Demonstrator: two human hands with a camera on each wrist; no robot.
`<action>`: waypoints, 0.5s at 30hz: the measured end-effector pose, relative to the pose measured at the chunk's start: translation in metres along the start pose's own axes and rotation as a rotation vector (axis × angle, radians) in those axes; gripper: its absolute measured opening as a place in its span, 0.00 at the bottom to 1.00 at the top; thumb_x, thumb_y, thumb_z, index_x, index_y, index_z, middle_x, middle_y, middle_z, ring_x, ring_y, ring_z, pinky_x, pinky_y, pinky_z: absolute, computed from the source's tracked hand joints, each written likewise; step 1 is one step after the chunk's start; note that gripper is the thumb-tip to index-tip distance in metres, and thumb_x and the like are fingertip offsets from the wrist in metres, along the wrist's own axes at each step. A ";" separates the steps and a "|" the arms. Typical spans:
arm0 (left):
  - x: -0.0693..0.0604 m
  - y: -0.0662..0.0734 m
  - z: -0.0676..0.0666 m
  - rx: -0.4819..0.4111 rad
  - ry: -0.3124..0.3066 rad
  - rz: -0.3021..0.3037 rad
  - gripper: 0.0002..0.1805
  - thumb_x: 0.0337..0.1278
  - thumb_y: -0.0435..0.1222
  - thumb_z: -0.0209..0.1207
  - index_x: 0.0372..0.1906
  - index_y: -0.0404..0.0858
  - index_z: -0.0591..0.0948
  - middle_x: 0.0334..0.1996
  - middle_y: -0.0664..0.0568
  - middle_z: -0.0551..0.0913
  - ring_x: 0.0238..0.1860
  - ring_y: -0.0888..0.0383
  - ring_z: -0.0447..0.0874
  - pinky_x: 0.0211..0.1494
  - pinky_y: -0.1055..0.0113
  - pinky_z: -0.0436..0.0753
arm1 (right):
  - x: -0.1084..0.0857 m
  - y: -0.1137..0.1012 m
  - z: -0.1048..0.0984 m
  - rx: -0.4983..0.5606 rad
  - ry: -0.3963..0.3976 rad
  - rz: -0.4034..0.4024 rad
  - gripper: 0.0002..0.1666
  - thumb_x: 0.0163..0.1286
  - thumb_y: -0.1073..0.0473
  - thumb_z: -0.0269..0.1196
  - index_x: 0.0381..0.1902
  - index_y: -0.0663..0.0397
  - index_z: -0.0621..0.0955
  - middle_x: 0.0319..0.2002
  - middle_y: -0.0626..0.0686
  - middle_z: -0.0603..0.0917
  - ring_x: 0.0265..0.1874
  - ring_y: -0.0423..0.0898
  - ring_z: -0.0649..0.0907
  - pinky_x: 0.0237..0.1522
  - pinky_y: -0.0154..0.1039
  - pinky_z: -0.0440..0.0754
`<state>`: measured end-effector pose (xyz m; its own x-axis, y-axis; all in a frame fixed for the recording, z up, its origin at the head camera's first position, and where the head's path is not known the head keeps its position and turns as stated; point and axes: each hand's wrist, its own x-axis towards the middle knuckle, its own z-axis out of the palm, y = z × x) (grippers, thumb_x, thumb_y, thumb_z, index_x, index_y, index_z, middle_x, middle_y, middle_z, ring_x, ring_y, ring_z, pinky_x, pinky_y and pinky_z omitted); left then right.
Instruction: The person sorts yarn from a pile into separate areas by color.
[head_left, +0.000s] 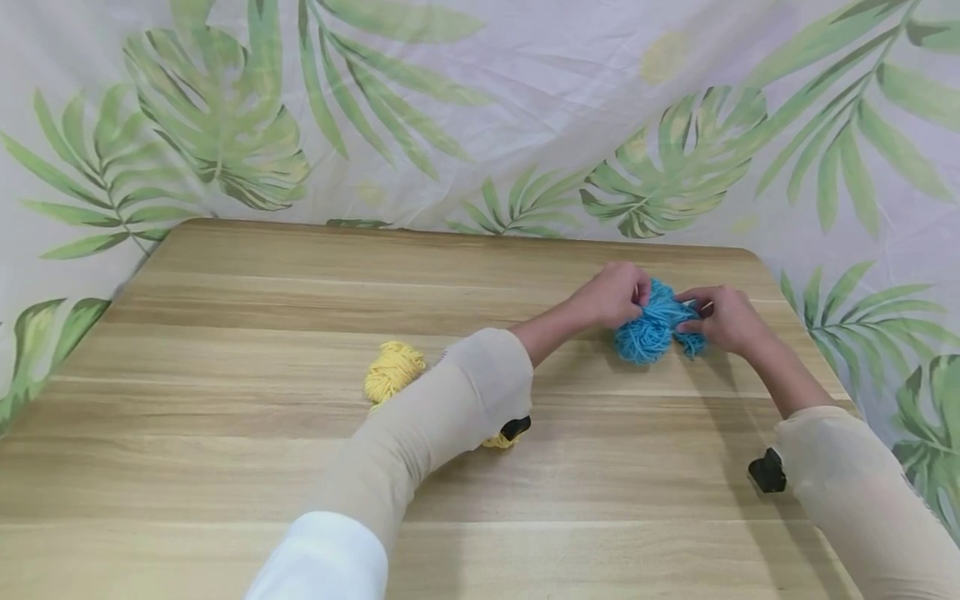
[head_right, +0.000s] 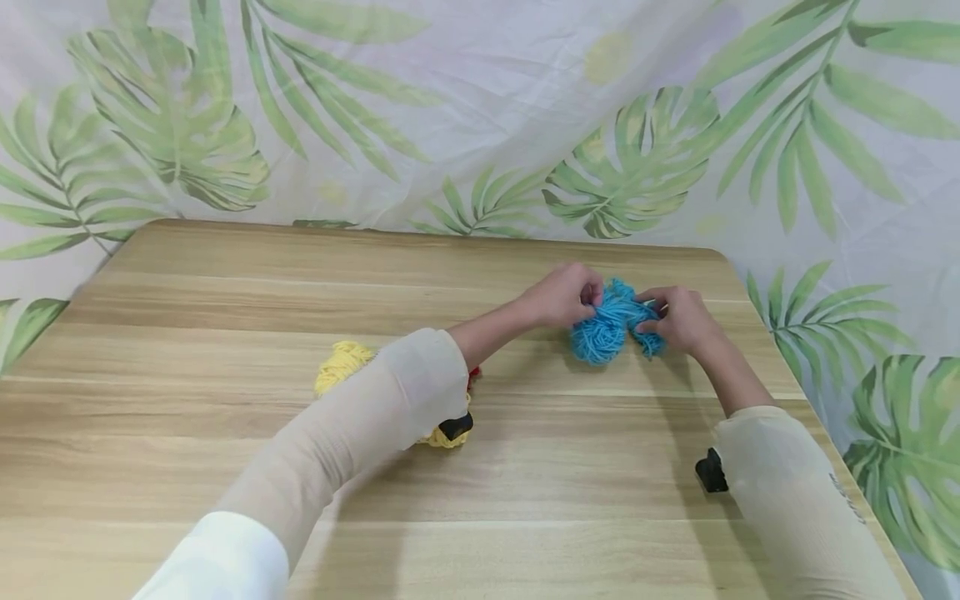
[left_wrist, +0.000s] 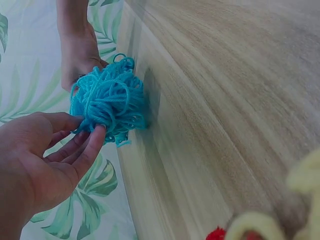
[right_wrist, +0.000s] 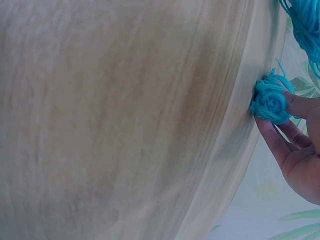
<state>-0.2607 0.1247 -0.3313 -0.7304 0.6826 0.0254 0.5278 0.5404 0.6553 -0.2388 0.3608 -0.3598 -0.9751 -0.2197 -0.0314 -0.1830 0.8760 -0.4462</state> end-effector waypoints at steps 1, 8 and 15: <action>0.001 0.000 0.000 -0.004 -0.002 -0.004 0.09 0.68 0.24 0.59 0.32 0.38 0.78 0.35 0.49 0.80 0.38 0.58 0.76 0.40 0.73 0.75 | 0.000 0.000 0.000 0.000 0.000 0.000 0.26 0.65 0.66 0.74 0.57 0.73 0.82 0.47 0.76 0.83 0.46 0.72 0.85 0.51 0.65 0.83; 0.005 0.001 0.004 -0.024 -0.001 -0.023 0.09 0.69 0.24 0.59 0.31 0.38 0.78 0.35 0.49 0.79 0.37 0.58 0.76 0.38 0.73 0.75 | 0.000 -0.001 -0.001 0.001 0.010 -0.004 0.25 0.64 0.66 0.74 0.56 0.73 0.82 0.46 0.76 0.84 0.45 0.71 0.85 0.50 0.64 0.84; 0.010 -0.001 0.008 -0.036 0.012 -0.062 0.09 0.69 0.25 0.59 0.31 0.38 0.78 0.34 0.50 0.78 0.38 0.58 0.76 0.39 0.74 0.76 | 0.001 -0.002 -0.001 -0.004 0.002 -0.003 0.25 0.64 0.67 0.73 0.57 0.73 0.82 0.47 0.76 0.84 0.46 0.72 0.85 0.50 0.65 0.83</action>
<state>-0.2645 0.1348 -0.3375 -0.7668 0.6419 -0.0071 0.4656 0.5637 0.6822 -0.2391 0.3594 -0.3579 -0.9748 -0.2212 -0.0288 -0.1860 0.8773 -0.4425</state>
